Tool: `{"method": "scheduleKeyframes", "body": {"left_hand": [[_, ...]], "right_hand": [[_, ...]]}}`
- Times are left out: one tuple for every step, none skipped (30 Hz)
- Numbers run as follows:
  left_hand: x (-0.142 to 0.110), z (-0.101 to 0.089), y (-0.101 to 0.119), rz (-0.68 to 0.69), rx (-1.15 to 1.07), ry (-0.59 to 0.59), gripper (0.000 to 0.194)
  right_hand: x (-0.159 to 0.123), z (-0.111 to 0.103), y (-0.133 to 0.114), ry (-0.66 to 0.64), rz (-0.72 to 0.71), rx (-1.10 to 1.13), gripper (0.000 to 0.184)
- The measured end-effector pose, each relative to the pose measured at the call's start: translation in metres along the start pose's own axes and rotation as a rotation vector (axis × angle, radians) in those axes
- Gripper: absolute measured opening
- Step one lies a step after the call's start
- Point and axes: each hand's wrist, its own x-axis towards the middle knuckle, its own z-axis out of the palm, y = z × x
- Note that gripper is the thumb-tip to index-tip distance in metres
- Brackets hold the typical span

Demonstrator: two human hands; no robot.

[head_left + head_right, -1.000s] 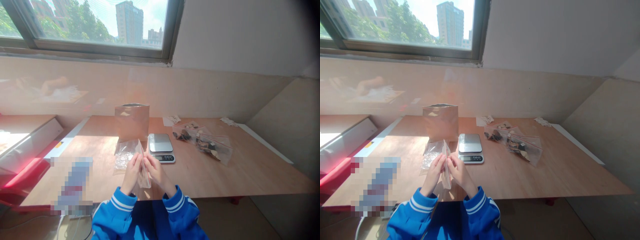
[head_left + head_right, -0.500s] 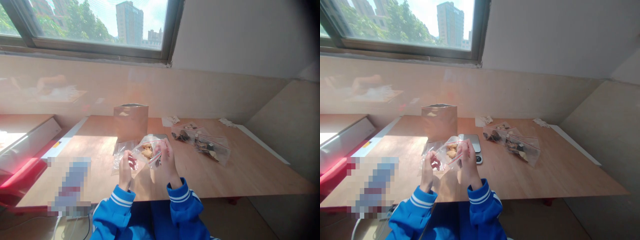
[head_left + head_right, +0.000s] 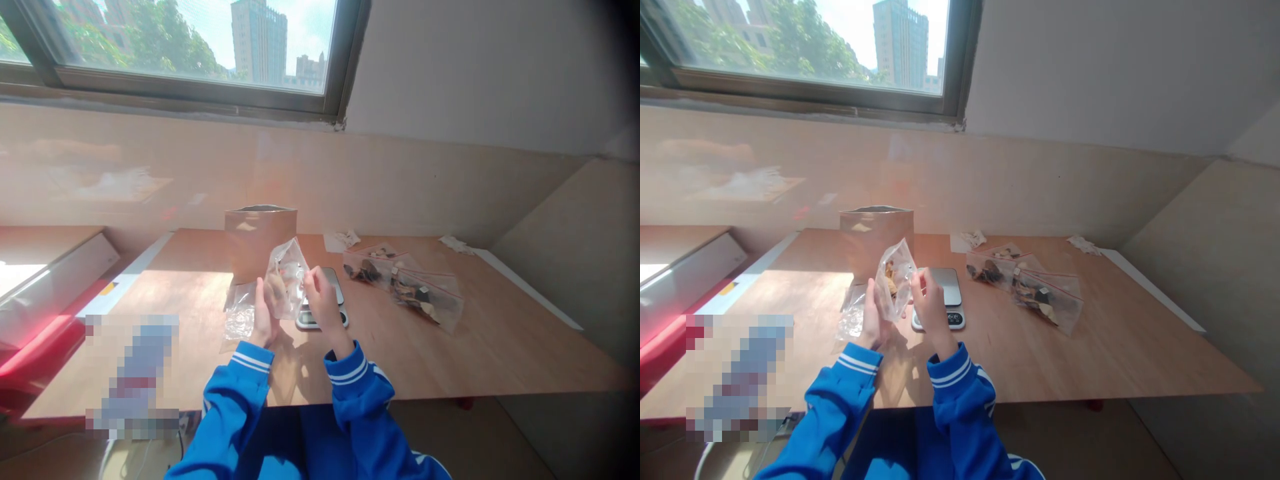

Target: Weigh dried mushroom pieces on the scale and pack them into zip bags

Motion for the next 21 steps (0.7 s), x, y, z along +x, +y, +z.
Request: {"method": "scheduleKeyframes", "body": {"left_hand": [[0.002,-0.003,-0.001,-0.003,0.013,0.02,0.058],[0.004,-0.006,-0.003,-0.007,0.024,0.039,0.057],[0.006,-0.008,-0.005,-0.009,0.033,0.055,0.057],[0.008,-0.011,-0.006,-0.012,0.039,0.067,0.055],[0.009,-0.013,-0.008,-0.015,0.039,0.08,0.053],[0.011,-0.016,-0.01,-0.018,0.032,0.088,0.05],[0.012,-0.017,-0.012,-0.022,0.018,0.09,0.048],[0.013,-0.019,-0.014,-0.022,-0.005,0.084,0.045],[0.014,-0.02,-0.015,-0.019,-0.035,0.079,0.042],[0.015,-0.021,-0.017,-0.013,-0.069,0.08,0.04],[0.016,-0.022,-0.018,-0.007,-0.098,0.089,0.037],[0.016,-0.023,-0.019,-0.004,-0.118,0.107,0.035],[0.017,-0.024,-0.02,-0.002,-0.13,0.13,0.034],[0.017,-0.025,-0.021,-0.001,-0.128,0.155,0.033],[0.018,-0.026,-0.022,0.0,-0.117,0.173,0.033],[0.018,-0.027,-0.023,0.0,-0.1,0.187,0.033],[0.018,-0.028,-0.024,0.0,-0.082,0.199,0.033],[0.018,-0.029,-0.024,-0.004,-0.064,0.208,0.034],[0.019,-0.03,-0.024,-0.012,-0.048,0.213,0.034],[0.019,-0.031,-0.024,-0.021,-0.034,0.214,0.035],[0.018,-0.032,-0.024,-0.034,-0.02,0.207,0.036]], "right_hand": [[0.001,-0.004,0.0,0.027,-0.027,-0.093,0.026],[0.002,-0.007,-0.002,0.072,-0.053,-0.169,0.021],[0.004,-0.009,-0.004,0.126,-0.079,-0.214,0.016],[0.005,-0.011,-0.007,0.177,-0.106,-0.222,0.014],[0.007,-0.012,-0.01,0.206,-0.134,-0.197,0.017],[0.008,-0.012,-0.013,0.192,-0.158,-0.155,0.019],[0.01,-0.012,-0.016,0.131,-0.174,-0.108,0.018],[0.013,-0.011,-0.019,0.036,-0.182,-0.071,0.016],[0.015,-0.009,-0.02,-0.075,-0.186,-0.056,0.015],[0.018,-0.007,-0.02,-0.183,-0.189,-0.067,0.014],[0.022,-0.005,-0.019,-0.276,-0.191,-0.1,0.015],[0.026,-0.003,-0.017,-0.345,-0.195,-0.148,0.015],[0.029,0.0,-0.015,-0.39,-0.202,-0.202,0.015],[0.033,0.003,-0.012,-0.425,-0.214,-0.257,0.015],[0.037,0.007,-0.01,-0.458,-0.226,-0.308,0.013],[0.04,0.01,-0.007,-0.492,-0.24,-0.352,0.01],[0.042,0.014,-0.005,-0.526,-0.257,-0.388,0.007],[0.045,0.017,-0.003,-0.553,-0.276,-0.417,0.005],[0.046,0.02,-0.002,-0.571,-0.292,-0.439,0.003],[0.047,0.023,0.0,-0.577,-0.3,-0.454,0.004],[0.047,0.025,0.002,-0.573,-0.305,-0.462,0.005]]}}
